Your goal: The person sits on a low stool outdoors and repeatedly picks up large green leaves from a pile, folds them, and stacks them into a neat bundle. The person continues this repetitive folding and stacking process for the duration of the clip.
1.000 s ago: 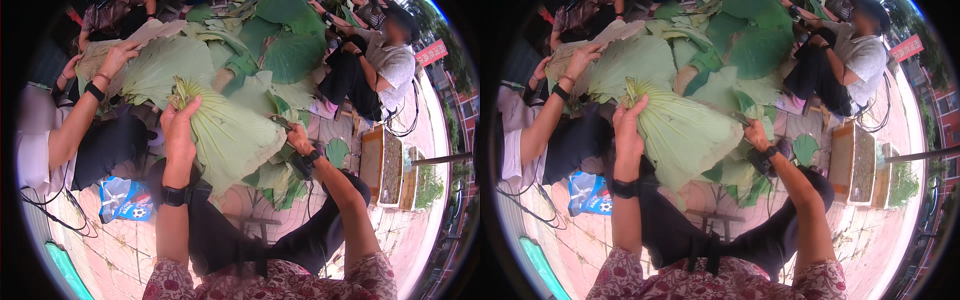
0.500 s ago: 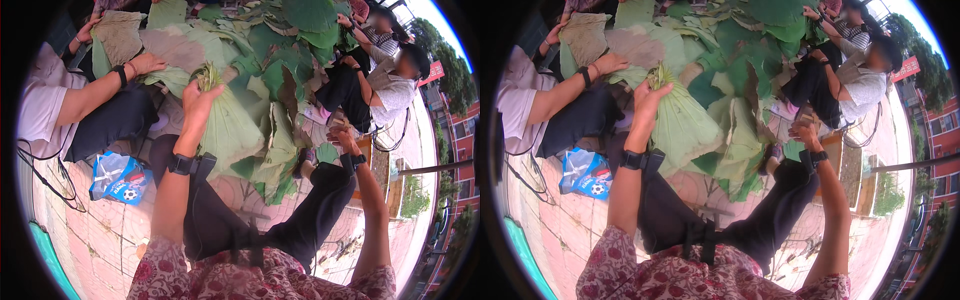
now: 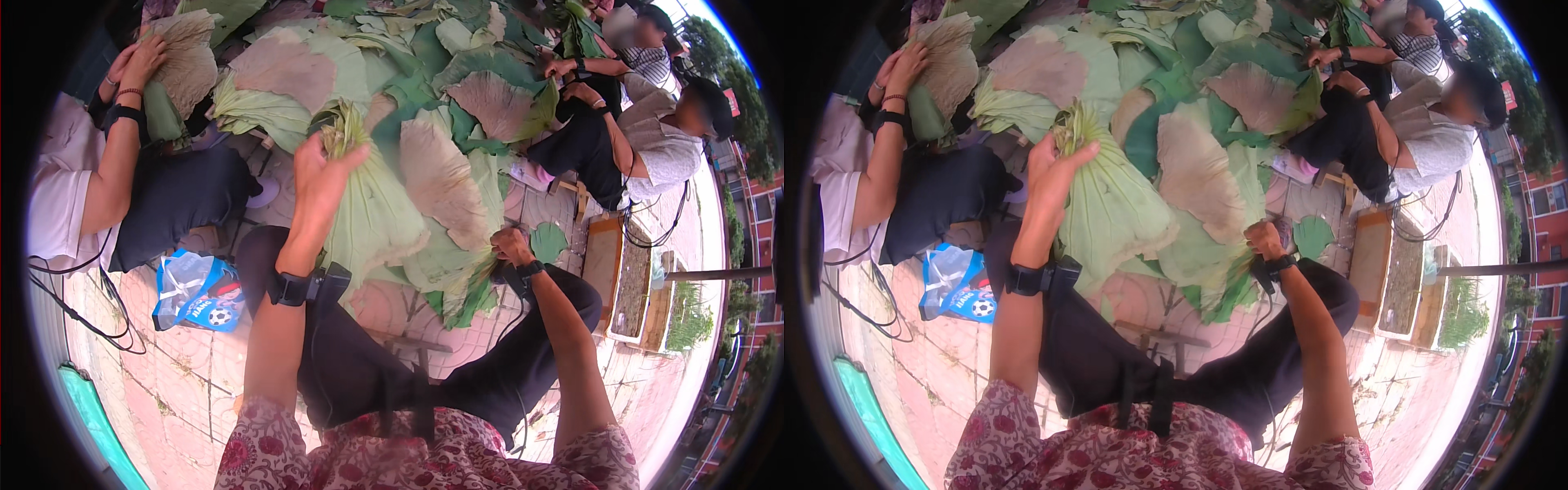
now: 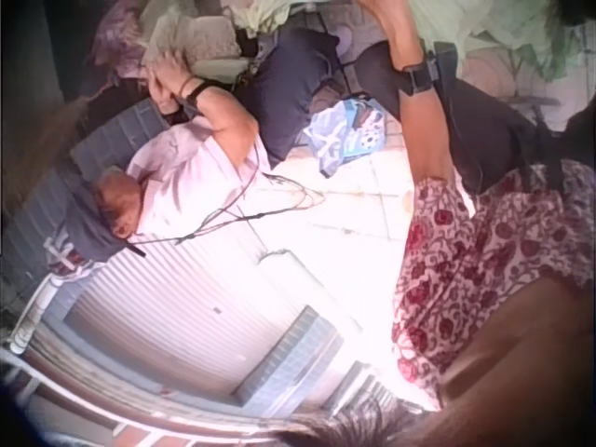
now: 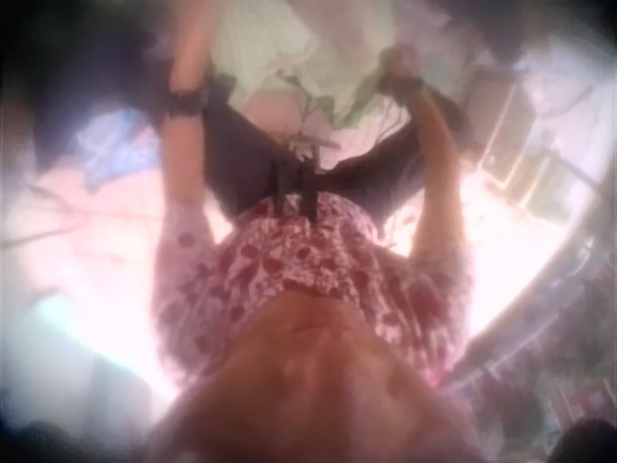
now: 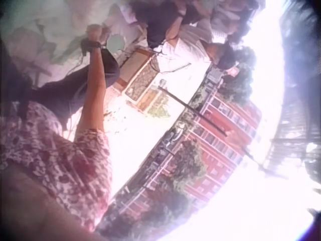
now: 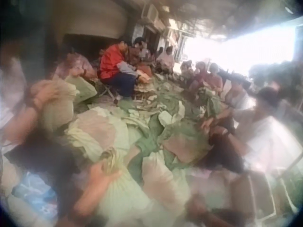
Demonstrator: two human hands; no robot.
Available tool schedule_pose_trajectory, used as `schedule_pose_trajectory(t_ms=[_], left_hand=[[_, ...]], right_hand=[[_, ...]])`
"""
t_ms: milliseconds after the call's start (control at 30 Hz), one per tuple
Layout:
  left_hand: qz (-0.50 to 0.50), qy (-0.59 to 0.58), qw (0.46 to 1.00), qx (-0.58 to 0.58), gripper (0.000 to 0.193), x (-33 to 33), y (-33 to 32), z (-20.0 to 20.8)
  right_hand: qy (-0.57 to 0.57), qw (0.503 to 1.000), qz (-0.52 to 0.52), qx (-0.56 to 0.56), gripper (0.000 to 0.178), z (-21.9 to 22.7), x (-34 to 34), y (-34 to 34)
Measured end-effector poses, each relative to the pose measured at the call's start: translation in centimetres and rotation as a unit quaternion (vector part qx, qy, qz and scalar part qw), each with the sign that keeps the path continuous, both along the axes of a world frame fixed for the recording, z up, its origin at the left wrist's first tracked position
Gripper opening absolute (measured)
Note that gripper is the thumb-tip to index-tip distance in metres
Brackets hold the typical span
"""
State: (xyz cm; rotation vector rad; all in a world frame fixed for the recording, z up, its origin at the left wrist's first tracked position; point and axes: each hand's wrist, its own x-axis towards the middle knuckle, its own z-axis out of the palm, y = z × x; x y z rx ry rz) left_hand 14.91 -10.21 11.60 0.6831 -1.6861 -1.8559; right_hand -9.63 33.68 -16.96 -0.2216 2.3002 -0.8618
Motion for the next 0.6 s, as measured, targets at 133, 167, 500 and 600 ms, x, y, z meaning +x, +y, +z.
schedule_pose_trajectory(t_ms=[133,167,500,600], left_hand=[[0.013,-0.054,0.998,-0.043,0.030,1.9,-0.2,0.1],[0.010,-0.062,0.997,-0.052,0.030,1.9,0.0,0.1],[-0.038,-0.076,0.995,-0.048,0.028,0.2,1.1,0.7],[-0.054,-0.086,0.994,-0.046,0.028,-0.2,1.0,0.8]], right_hand=[[0.232,0.968,0.042,0.087,0.034,-0.9,6.1,-7.6],[0.248,0.962,0.060,0.097,0.035,-0.3,7.1,-9.3],[0.347,0.902,0.246,0.081,0.065,-2.5,8.6,-20.6],[0.301,0.920,0.223,0.118,0.060,-4.4,8.0,-22.0]])
